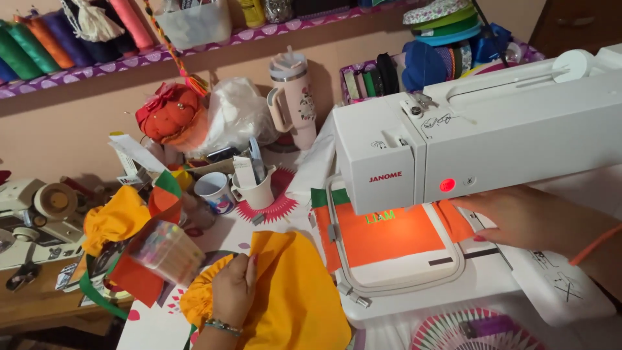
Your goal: Preparing a yellow garment for machine embroidery by securing it in a hoop and placing stabilizers.
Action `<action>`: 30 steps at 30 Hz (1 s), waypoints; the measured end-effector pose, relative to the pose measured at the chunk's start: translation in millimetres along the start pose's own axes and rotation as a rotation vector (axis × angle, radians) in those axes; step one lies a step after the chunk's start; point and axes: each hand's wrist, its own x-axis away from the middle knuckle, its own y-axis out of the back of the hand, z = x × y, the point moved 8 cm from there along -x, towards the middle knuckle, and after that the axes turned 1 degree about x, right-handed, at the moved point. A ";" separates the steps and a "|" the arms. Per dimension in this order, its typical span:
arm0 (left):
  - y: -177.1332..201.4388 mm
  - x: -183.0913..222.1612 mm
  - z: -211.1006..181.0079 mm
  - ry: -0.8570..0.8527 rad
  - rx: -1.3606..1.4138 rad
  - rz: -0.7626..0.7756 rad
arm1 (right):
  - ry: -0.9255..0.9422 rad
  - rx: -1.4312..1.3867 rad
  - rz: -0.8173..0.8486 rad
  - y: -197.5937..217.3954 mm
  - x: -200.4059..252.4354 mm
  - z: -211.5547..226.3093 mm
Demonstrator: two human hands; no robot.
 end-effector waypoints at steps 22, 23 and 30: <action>10.7 7.2 -41.6 -0.268 0.350 0.111 | -0.034 0.154 -0.094 -19.7 -21.0 7.0; 3.8 6.2 -37.8 -0.174 0.503 0.205 | 0.025 0.132 -0.133 -20.2 -22.8 10.3; -25.4 23.5 -48.4 0.150 1.056 0.662 | 0.156 -0.318 -0.052 4.3 -18.3 35.5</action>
